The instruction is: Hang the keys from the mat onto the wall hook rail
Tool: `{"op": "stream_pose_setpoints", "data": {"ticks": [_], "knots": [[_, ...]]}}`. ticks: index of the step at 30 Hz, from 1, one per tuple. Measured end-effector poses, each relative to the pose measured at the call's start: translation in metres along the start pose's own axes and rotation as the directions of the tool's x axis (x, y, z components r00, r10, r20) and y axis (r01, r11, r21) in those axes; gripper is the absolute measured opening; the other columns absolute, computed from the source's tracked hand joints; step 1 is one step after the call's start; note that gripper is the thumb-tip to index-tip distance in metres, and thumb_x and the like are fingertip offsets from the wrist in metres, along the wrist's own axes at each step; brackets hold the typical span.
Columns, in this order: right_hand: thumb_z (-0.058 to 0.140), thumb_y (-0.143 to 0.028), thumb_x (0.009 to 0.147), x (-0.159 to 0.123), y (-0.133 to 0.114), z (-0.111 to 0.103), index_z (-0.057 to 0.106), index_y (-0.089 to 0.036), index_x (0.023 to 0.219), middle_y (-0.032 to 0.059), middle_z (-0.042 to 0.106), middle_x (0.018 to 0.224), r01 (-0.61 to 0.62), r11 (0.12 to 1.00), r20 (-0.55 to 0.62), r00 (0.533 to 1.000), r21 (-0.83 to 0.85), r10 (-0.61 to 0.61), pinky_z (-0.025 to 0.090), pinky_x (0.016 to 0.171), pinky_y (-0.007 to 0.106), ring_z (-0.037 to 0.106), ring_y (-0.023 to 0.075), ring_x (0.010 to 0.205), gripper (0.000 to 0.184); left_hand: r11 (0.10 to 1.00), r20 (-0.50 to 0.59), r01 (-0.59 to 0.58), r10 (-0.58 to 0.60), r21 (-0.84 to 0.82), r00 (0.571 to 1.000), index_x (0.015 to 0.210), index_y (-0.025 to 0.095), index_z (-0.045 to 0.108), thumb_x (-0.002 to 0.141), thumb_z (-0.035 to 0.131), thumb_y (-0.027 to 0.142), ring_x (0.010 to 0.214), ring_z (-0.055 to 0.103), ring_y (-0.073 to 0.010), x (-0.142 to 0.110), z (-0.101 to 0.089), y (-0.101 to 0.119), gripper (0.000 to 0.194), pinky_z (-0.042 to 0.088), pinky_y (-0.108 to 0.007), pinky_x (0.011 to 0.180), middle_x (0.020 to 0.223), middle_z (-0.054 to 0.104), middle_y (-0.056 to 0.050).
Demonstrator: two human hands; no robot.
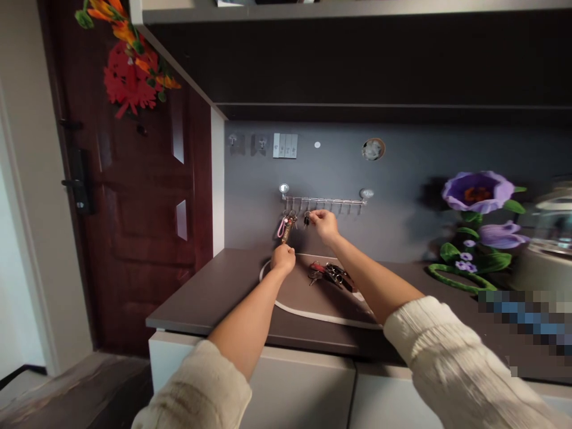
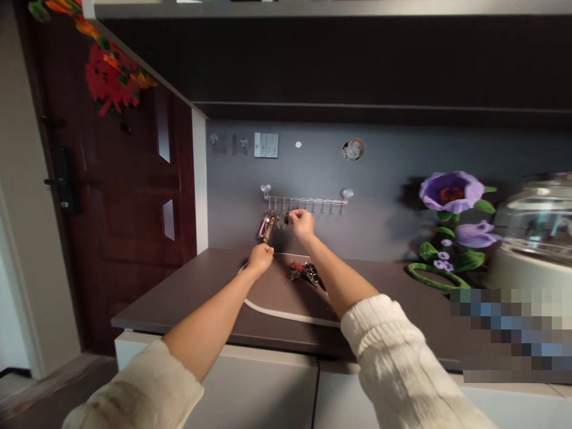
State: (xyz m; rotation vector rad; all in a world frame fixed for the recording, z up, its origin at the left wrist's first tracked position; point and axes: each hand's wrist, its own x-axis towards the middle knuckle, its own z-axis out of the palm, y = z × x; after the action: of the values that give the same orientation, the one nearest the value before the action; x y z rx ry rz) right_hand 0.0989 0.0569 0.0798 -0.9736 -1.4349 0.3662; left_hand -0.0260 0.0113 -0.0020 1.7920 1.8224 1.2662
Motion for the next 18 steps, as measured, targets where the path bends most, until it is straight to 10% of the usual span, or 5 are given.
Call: {"op": "stream_pose_setpoints", "data": {"ticks": [18], "knots": [[0.048, -0.016, 0.066, 0.036, 0.005, 0.036, 0.069, -0.014, 0.072, 0.0083, 0.066, 0.065, -0.104, 0.941, -0.209, 0.977, -0.322, 0.036, 0.045, 0.067, 0.024, 0.062, 0.016, 0.067, 0.022, 0.999, 0.007, -0.045, 0.045, 0.018, 0.999, 0.064, 0.016, 0.063, 0.077, 0.045, 0.027, 0.068, 0.06, -0.0188, 0.001, 0.001, -0.002, 0.025, 0.039, -0.027, 0.062, 0.072, 0.066, -0.009]]}}
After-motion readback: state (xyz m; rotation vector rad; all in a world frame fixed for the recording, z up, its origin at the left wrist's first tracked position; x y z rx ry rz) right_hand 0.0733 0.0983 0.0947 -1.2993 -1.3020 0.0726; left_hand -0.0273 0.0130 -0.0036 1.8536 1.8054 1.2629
